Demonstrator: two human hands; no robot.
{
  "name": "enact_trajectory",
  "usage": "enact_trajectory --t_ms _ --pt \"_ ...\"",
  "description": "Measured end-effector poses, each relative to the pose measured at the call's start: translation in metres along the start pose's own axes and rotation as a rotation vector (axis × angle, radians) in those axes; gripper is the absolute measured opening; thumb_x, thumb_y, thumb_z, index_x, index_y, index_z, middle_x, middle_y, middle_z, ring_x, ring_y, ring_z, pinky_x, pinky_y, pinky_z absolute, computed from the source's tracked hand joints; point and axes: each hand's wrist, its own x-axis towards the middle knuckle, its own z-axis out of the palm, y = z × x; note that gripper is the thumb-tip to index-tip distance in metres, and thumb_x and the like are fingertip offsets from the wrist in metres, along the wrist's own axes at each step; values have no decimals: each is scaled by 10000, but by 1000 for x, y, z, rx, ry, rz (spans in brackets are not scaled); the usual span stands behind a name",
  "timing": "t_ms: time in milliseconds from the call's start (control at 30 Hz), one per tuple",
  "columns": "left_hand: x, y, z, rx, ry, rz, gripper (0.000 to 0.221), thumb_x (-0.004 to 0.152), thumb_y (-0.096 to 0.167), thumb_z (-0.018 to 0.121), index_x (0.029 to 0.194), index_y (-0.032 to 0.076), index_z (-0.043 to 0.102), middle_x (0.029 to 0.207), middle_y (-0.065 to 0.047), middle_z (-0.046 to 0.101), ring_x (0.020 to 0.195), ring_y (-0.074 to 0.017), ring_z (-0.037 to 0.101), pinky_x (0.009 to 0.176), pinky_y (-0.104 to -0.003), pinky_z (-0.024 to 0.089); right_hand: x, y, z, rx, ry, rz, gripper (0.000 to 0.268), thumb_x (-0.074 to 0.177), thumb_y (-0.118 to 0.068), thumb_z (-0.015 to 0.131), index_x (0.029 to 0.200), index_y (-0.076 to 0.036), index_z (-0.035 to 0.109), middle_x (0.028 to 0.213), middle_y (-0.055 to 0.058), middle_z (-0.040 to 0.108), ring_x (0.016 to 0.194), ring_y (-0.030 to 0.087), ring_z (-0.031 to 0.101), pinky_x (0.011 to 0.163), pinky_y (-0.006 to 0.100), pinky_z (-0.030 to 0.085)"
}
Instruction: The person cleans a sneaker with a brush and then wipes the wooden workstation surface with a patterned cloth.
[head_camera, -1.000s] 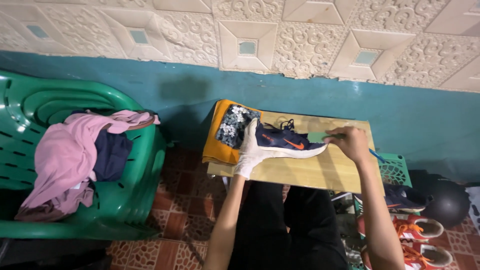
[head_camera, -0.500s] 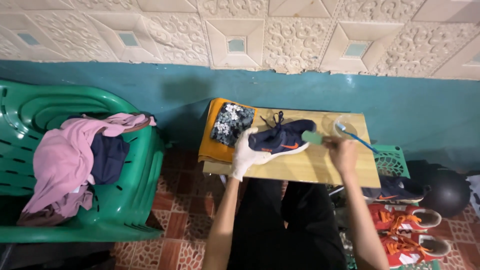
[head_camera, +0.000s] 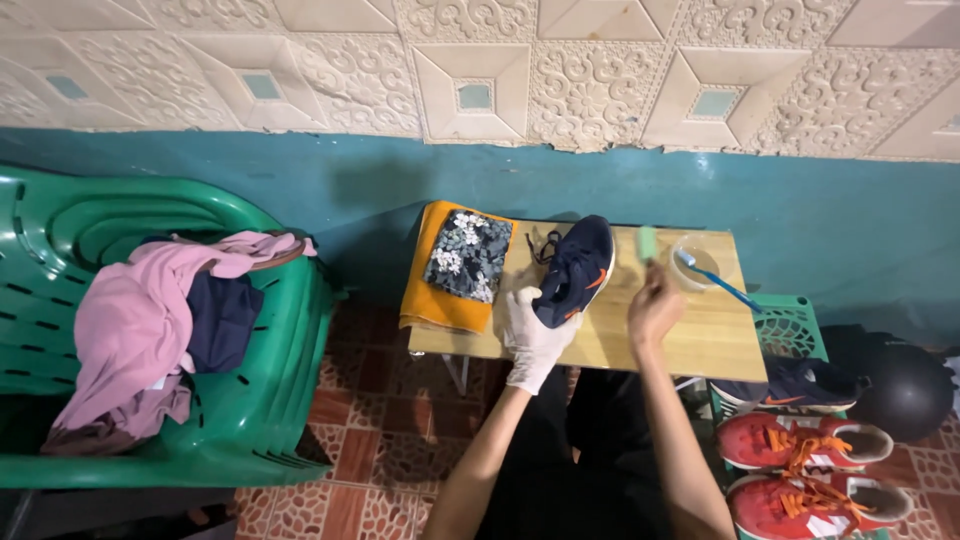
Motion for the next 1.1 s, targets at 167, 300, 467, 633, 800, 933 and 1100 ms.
enact_trajectory --t_ms 167,300,467,633,800,933,1100 --pt "6 3 -3 -15 -84 -83 700 607 599 852 1111 253 511 1018 -48 590 959 -339 681 785 -476 549 51 -12 -20 107 25 -28 236 994 -40 661 1162 -142 790 792 147 712 832 352 702 807 455 546" --pt "37 47 -40 -107 -187 -126 425 884 542 658 1145 216 580 1020 -97 655 1020 -309 686 878 -389 533 50 -20 -22 136 -172 106 272 1020 -167 605 1222 -249 768 701 86 688 742 306 695 767 456 531" --pt "103 73 -29 -88 -524 -3 578 908 552 612 1339 167 590 1349 -150 590 1339 -305 519 1135 -391 374 39 42 41 78 -254 143 303 966 -150 653 1199 -299 777 692 70 689 728 277 697 736 408 542" --pt "119 39 45 176 -1036 51 1156 748 814 600 1647 184 237 1742 -123 77 1599 -357 38 1287 -527 63 65 89 117 -44 -311 138 282 958 -241 676 1172 -401 768 695 53 706 796 312 731 759 438 568" --pt "114 13 66 230 -1011 182 1250 670 570 813 1628 32 217 1725 -182 75 1571 -422 106 1306 -472 179 67 62 110 86 -343 153 268 964 -196 643 1145 -322 795 701 59 720 788 304 730 785 445 568" --pt "119 11 78 256 -999 180 1236 672 557 825 1623 32 237 1722 -176 91 1570 -414 119 1310 -464 180 32 43 70 91 -362 136 246 955 -152 637 1143 -170 794 844 230 731 912 491 691 800 573 529" --pt "117 8 79 284 -1023 199 1234 678 560 811 1625 28 226 1727 -173 71 1569 -422 128 1308 -457 188 2 36 34 96 -379 176 304 965 -128 602 1206 -148 785 931 224 751 985 466 691 856 559 543"
